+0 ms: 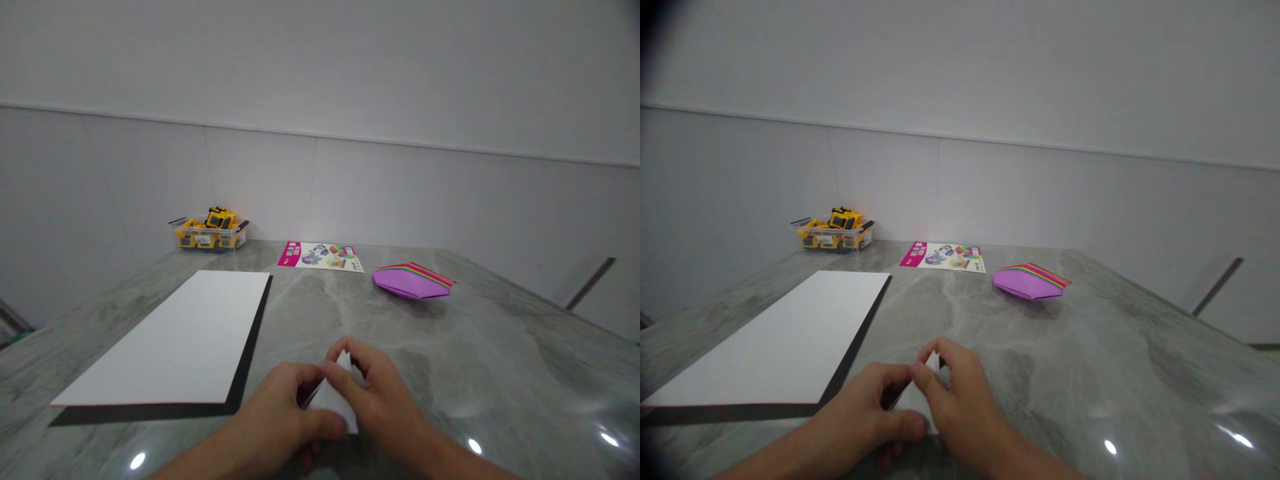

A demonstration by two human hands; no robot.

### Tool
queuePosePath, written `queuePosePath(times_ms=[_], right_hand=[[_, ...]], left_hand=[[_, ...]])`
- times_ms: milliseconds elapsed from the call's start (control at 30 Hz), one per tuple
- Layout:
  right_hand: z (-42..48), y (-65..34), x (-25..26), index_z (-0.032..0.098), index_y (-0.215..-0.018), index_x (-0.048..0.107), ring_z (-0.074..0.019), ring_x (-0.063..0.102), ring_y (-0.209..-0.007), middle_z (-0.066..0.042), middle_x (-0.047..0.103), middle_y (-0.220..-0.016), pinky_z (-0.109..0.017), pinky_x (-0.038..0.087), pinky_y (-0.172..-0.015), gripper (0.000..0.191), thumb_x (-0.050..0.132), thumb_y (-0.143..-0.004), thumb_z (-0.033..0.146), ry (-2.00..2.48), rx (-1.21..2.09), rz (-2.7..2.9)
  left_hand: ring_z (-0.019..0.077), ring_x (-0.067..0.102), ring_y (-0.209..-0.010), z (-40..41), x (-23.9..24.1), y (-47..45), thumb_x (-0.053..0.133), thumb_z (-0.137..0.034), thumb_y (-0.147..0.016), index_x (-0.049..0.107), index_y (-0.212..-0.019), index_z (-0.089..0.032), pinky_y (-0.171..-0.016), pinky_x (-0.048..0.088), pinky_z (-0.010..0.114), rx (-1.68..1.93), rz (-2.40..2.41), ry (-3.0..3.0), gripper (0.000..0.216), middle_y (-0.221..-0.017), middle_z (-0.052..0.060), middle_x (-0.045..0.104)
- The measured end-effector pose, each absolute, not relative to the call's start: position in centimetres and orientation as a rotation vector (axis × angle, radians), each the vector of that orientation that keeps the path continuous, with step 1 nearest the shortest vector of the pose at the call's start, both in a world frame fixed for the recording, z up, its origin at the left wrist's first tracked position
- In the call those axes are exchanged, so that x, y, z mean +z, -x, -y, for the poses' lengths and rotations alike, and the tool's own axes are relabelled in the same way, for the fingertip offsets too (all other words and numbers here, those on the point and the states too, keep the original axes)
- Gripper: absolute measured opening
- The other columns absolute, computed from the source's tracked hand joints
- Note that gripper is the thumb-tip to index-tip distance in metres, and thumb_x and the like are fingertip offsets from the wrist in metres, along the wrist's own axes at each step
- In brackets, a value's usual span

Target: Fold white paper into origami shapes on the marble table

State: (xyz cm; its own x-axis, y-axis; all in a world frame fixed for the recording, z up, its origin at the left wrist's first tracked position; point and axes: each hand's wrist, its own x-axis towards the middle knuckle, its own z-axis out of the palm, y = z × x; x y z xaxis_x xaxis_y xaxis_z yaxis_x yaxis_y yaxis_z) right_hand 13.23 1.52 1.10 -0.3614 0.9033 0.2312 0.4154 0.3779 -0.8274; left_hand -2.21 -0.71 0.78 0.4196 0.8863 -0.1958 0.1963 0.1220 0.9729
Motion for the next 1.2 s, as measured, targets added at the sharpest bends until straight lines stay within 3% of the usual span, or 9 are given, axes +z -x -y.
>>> queuePosePath(times_ms=[133,233,367,533,667,733,833,933,1200], right_hand=[[-1.4,-13.2,0.8,0.019,-0.089,0.058,-0.0144,0.057,-0.075,0.000,0.061,-0.077,-0.027,0.043,-0.071,0.009,0.051,-0.085,0.023,1.052,0.901,1.865],[-1.4,-13.3,0.1,0.021,-0.113,0.047,-0.0157,0.058,-0.087,-0.001,0.059,-0.092,-0.030,0.044,-0.081,0.030,0.054,-0.084,0.021,0.996,0.960,1.790],[-2.0,-13.6,-0.1,0.021,-0.115,0.050,-0.0177,0.058,-0.097,-0.005,0.059,-0.106,-0.033,0.046,-0.087,0.032,0.055,-0.084,0.022,0.933,0.958,1.837],[-2.8,-14.2,0.2,0.023,-0.117,0.060,-0.0222,0.053,-0.115,-0.006,0.059,-0.123,-0.038,0.038,-0.101,0.042,0.067,-0.076,0.021,0.945,0.728,2.119],[-2.3,-14.0,0.4,0.023,-0.125,0.054,-0.0245,0.054,-0.113,-0.007,0.059,-0.124,-0.039,0.040,-0.099,0.064,0.076,-0.065,0.023,0.999,0.657,2.169],[-1.8,-13.9,0.6,0.022,-0.125,0.052,-0.0241,0.056,-0.110,-0.007,0.060,-0.122,-0.038,0.043,-0.096,0.063,0.075,-0.067,0.021,1.002,0.638,2.166],[-1.3,-13.8,1.2,0.023,-0.119,0.056,-0.0218,0.060,-0.102,-0.005,0.064,-0.112,-0.035,0.046,-0.090,0.047,0.066,-0.074,0.016,0.985,0.663,2.191],[-1.2,-13.8,1.5,0.025,-0.117,0.057,-0.0201,0.062,-0.097,-0.003,0.067,-0.107,-0.032,0.046,-0.087,0.045,0.060,-0.075,0.010,0.933,0.739,2.225],[-1.2,-13.6,1.3,0.023,-0.111,0.058,-0.0190,0.055,-0.098,-0.003,0.060,-0.107,-0.031,0.043,-0.086,0.043,0.071,-0.071,0.019,1.019,0.696,2.209]], left_hand=[[0.0074,0.044,-0.044,0.8,0.3,2.0,0.057,-0.020,-0.074,0.065,-0.107,-0.016,-0.041,0.036,0.018,0.703,-1.059,-1.403,0.034,-0.067,-0.002,0.060],[0.0076,0.044,-0.042,0.4,-0.2,2.2,0.058,-0.021,-0.075,0.064,-0.109,-0.013,-0.040,0.036,0.018,0.783,-1.126,-1.372,0.036,-0.058,-0.003,0.056],[0.0095,0.048,-0.042,-0.6,-0.6,2.9,0.064,-0.031,-0.075,0.061,-0.114,-0.010,-0.041,0.040,0.020,0.958,-1.178,-1.326,0.044,-0.057,-0.001,0.059],[0.0091,0.051,-0.043,-0.9,-0.6,3.3,0.066,-0.028,-0.075,0.062,-0.111,-0.013,-0.043,0.041,0.019,1.158,-1.145,-1.239,0.039,-0.059,-0.001,0.063],[0.0176,0.065,-0.074,-0.2,-0.2,3.0,0.067,-0.028,-0.076,0.064,-0.109,-0.016,-0.066,0.050,0.025,1.186,-1.046,-1.245,0.035,-0.082,0.005,0.072],[0.0200,0.065,-0.083,0.1,-0.1,2.9,0.066,-0.026,-0.077,0.064,-0.112,-0.018,-0.074,0.050,0.027,1.173,-1.009,-1.292,0.036,-0.088,0.005,0.072],[0.0190,0.065,-0.080,0.3,-0.1,2.9,0.064,-0.025,-0.078,0.064,-0.115,-0.020,-0.075,0.049,0.028,1.138,-1.040,-1.432,0.037,-0.085,0.003,0.072],[0.0173,0.063,-0.076,0.4,-0.1,3.1,0.061,-0.026,-0.081,0.067,-0.109,-0.021,-0.074,0.047,0.027,1.137,-1.154,-1.584,0.029,-0.083,0.002,0.071],[0.0182,0.062,-0.083,0.4,0.2,3.5,0.053,-0.026,-0.085,0.067,-0.107,-0.022,-0.076,0.045,0.028,1.165,-1.300,-1.769,0.026,-0.090,0.003,0.069]])
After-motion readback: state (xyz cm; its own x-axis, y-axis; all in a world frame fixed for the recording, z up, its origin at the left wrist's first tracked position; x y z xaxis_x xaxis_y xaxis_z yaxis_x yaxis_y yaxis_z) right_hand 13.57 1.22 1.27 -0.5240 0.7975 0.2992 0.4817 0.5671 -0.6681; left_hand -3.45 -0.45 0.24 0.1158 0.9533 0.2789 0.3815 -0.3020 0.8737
